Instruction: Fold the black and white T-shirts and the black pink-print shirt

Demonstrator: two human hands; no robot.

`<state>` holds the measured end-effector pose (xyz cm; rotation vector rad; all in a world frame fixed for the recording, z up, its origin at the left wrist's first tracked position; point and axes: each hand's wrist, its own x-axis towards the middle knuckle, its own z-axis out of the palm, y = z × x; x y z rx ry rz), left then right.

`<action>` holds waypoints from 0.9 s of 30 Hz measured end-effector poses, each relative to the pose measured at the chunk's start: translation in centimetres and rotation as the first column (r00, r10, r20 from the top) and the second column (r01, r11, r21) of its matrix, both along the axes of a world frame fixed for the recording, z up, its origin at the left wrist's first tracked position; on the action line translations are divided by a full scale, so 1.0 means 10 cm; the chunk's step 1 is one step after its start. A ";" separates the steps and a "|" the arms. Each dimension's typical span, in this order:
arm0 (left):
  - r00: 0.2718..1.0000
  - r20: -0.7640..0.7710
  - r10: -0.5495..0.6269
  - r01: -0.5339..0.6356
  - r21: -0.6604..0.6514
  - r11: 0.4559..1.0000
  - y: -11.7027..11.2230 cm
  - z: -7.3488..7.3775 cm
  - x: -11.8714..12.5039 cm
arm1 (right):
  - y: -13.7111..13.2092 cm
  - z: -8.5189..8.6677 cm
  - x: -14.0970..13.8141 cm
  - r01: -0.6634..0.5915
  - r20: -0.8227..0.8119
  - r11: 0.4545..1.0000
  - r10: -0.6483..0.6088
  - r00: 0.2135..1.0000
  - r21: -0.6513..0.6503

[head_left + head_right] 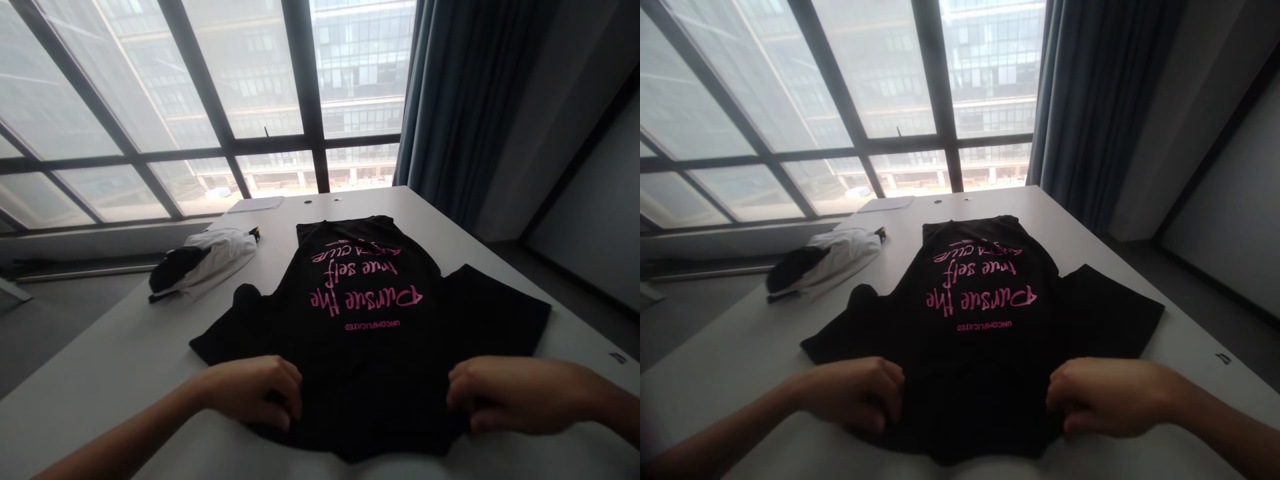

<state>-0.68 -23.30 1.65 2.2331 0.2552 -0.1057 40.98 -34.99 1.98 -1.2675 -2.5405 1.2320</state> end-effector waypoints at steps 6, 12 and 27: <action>0.869 0.146 0.474 -0.496 0.265 0.827 1.12 0.24 0.05 | 1.20 0.14 0.35 0.194 -0.022 0.963 -0.194 0.981 0.186; 0.558 0.209 0.803 -0.785 0.446 0.429 2.69 0.12 0.01 | 2.75 0.00 0.80 0.520 0.017 0.692 -0.608 0.794 0.501; 0.306 0.203 0.930 -0.838 0.522 0.161 4.41 -0.60 0.41 | 4.86 -0.61 0.87 0.754 -0.025 0.415 -0.868 0.495 0.510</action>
